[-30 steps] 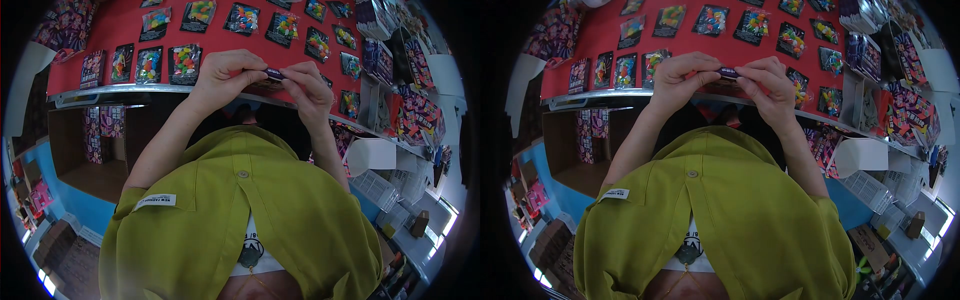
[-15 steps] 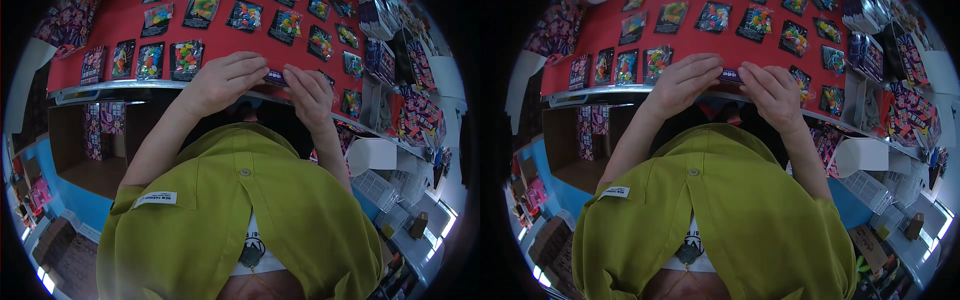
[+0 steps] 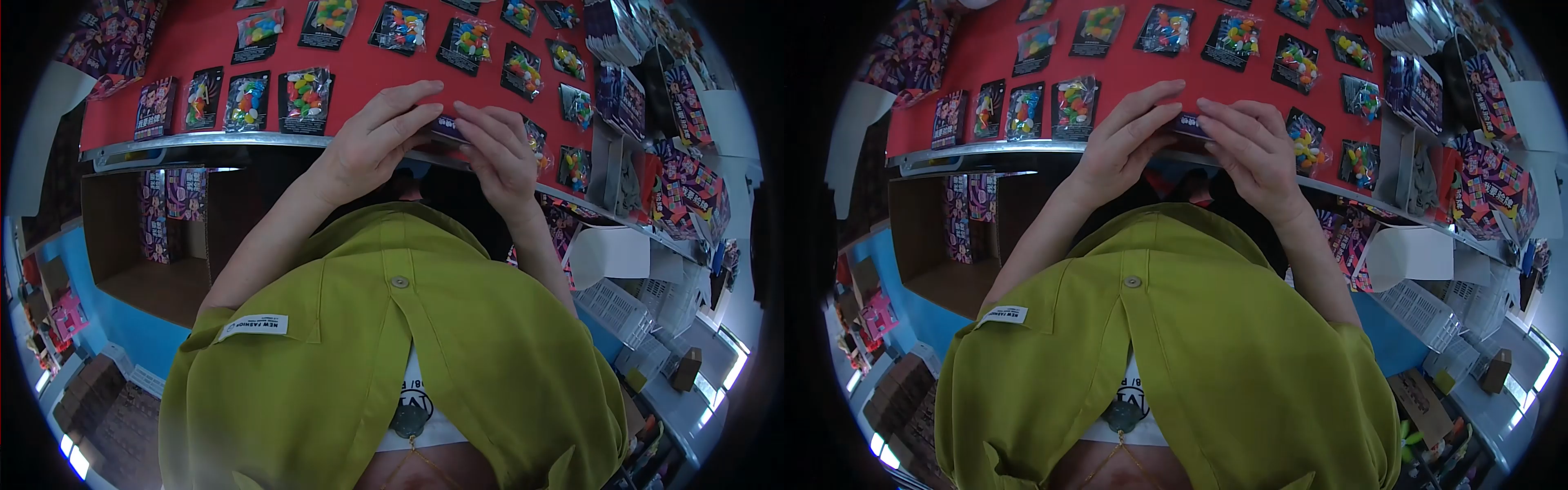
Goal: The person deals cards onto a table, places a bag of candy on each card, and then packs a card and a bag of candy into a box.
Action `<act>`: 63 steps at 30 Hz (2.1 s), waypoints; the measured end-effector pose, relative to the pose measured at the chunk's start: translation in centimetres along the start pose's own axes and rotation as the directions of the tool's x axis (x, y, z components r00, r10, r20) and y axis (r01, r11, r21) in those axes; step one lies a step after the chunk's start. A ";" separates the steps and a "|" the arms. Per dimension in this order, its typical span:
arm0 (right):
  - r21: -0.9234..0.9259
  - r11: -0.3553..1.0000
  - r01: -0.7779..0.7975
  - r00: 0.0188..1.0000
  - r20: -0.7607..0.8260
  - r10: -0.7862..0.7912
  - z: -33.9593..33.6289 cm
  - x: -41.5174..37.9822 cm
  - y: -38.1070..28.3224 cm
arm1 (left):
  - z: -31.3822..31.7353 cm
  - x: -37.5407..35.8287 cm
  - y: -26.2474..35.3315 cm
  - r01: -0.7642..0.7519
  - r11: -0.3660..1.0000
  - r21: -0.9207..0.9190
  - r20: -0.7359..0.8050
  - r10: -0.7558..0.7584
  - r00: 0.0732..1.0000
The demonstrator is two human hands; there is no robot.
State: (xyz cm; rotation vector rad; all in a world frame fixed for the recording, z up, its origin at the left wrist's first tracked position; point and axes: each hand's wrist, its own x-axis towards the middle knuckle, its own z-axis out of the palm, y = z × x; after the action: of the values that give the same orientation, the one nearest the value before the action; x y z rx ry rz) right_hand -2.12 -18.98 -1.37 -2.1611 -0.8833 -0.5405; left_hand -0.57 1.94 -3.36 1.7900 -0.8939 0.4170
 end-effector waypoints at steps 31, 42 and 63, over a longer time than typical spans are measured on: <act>-0.694 0.074 -0.716 0.491 -0.425 0.760 -15.9 -0.6 18.7 | 6.1 3.3 -0.6 -0.011 0.869 0.494 -0.140 0.093 0.986; -0.969 0.051 -0.243 0.713 -0.143 0.686 -16.8 -3.4 25.2 | -16.7 2.3 -2.2 0.200 0.530 0.824 -0.273 0.062 0.960; -0.918 -0.104 -0.383 0.790 -0.384 0.478 -16.4 1.8 12.9 | -26.2 -5.5 -9.8 0.343 0.038 0.939 -0.308 -0.352 0.884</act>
State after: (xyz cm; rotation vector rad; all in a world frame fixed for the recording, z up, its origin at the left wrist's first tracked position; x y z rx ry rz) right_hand 6.79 -37.06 4.33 -3.5169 0.6425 -0.8506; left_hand 6.44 29.58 -3.01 3.1838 0.0746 0.7874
